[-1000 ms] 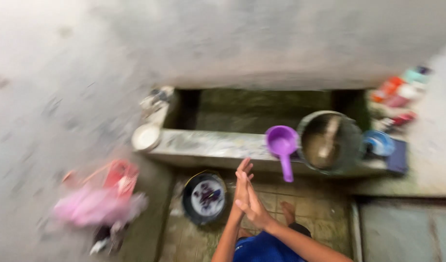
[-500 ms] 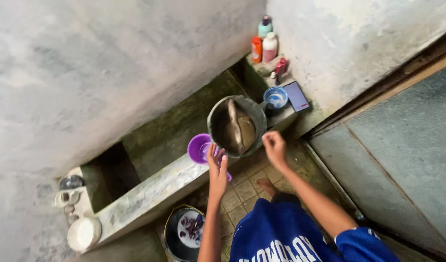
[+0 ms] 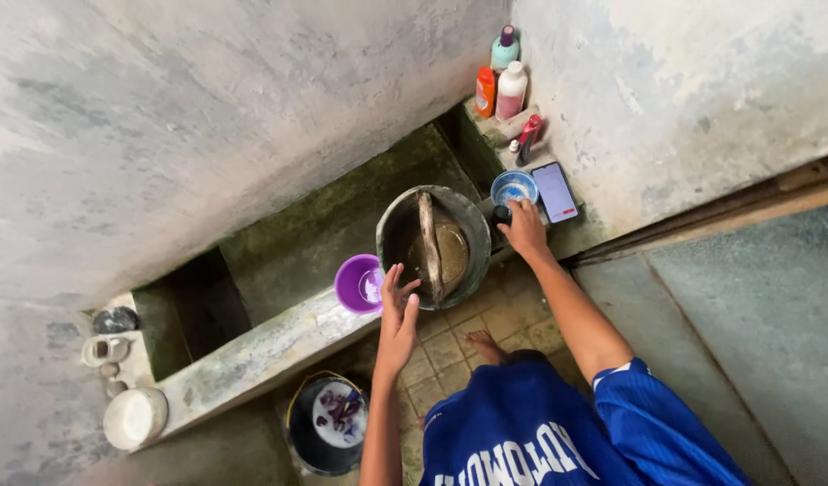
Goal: Washing small items of clothing or rags by hand in a basin with water and detergent.
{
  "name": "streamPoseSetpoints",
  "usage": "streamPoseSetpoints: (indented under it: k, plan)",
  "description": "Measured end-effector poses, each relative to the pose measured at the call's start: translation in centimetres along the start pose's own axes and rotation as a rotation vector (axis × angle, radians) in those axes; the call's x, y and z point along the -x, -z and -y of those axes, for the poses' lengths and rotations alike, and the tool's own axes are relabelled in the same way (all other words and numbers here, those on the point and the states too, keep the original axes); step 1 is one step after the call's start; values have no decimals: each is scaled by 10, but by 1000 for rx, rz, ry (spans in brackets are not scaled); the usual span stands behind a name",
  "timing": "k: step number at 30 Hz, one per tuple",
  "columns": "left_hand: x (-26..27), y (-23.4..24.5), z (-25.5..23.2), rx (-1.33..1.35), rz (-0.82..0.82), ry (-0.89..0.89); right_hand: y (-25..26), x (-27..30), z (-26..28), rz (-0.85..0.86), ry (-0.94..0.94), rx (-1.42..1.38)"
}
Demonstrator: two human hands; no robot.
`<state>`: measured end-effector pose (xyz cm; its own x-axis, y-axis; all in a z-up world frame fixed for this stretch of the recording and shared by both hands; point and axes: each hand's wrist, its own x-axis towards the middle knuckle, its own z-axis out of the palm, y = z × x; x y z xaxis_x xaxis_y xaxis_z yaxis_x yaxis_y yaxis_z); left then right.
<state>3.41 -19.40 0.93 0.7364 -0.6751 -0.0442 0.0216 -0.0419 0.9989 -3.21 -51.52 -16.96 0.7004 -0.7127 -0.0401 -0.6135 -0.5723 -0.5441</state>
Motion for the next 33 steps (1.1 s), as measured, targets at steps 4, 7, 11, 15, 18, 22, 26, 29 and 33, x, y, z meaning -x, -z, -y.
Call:
streamPoseSetpoints:
  k: [4, 7, 11, 15, 18, 22, 26, 29, 33]
  plan:
    - [-7, -4, -6, -48, -4, 63, -6, -10, 5, 61, -25, 18]
    - [-10, -7, -6, -49, -20, 101, -12, -12, 2, 75, -14, 38]
    - [-11, -9, 2, -60, -32, 117, -8, -15, -5, 84, 26, 128]
    - [-11, -8, 9, -71, -26, 109, -8, -20, -26, 61, 25, 18]
    - [-12, -9, 10, -68, -13, 105, -4, -23, -33, 52, 9, -5]
    - [-12, -10, 9, -69, -15, 132, -5, -22, -38, 13, 6, -44]
    - [-12, -10, 12, -67, -21, 135, -1, -14, -30, -13, 39, -50]
    - [-11, -8, 9, -93, -23, 147, 4, -9, -16, 17, 30, -5]
    - [-8, -8, 12, -93, -30, 157, -13, -1, -22, -20, 102, 34]
